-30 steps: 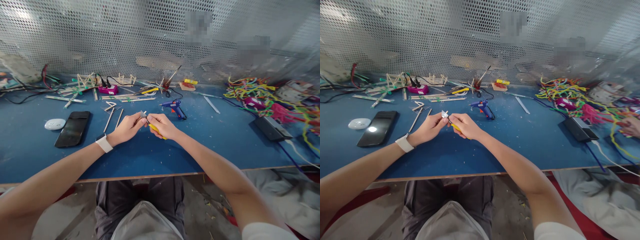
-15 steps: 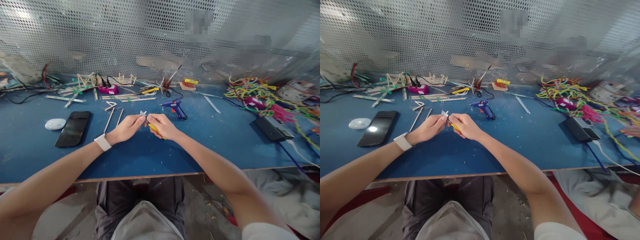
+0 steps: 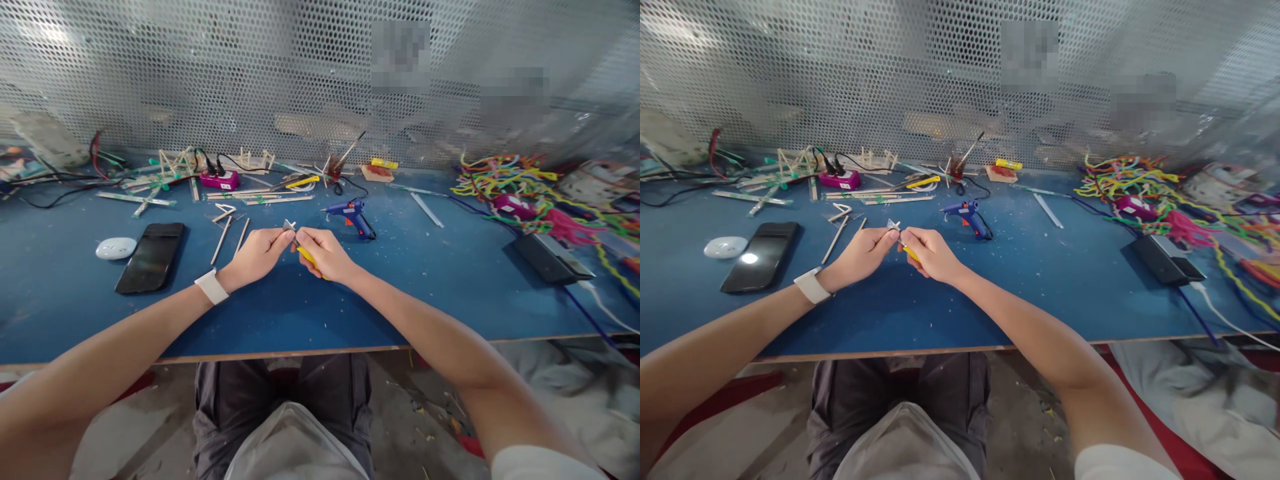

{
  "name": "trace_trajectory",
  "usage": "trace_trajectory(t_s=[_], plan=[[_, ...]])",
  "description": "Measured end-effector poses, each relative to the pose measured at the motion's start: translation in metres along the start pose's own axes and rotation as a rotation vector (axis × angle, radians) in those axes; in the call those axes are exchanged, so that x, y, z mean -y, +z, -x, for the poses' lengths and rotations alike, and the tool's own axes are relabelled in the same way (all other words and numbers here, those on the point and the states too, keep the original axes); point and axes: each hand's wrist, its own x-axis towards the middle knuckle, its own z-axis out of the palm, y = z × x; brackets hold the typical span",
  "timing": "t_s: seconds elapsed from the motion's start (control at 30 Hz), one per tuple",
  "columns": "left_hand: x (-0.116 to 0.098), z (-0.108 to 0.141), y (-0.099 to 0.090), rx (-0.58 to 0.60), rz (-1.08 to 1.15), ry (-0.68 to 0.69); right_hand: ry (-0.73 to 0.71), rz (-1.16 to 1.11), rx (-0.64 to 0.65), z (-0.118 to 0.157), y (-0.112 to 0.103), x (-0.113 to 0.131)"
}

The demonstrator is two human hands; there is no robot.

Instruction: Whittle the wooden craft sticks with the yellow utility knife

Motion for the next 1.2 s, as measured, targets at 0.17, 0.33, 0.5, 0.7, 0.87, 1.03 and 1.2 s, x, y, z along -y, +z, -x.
trace_trajectory(t_s=[0.17, 0.33, 0.5, 0.7, 0.87, 1.03, 1.2], plan=[[0.001, 0.001, 0.001, -0.018, -0.018, -0.024, 0.003, -0.010, -0.022, 0.000, 0.001, -0.003], [-0.001, 0.001, 0.001, -0.030, -0.019, -0.045, 0.007, 0.000, -0.027, 0.001, 0.002, -0.003], [-0.003, 0.002, 0.004, -0.057, 0.013, -0.055, 0.003, 0.005, -0.040, 0.001, 0.004, -0.002], [-0.004, 0.003, 0.007, -0.087, 0.025, -0.041, -0.007, -0.015, -0.061, 0.001, 0.009, -0.002], [-0.006, 0.004, 0.008, -0.112, 0.024, -0.045, -0.011, -0.028, -0.084, 0.002, 0.013, -0.002], [-0.006, 0.004, 0.009, -0.127, 0.019, -0.052, -0.005, -0.023, -0.086, 0.002, 0.014, -0.002], [-0.006, 0.005, 0.011, -0.137, 0.057, -0.060, -0.021, -0.027, -0.106, 0.003, 0.017, -0.002]])
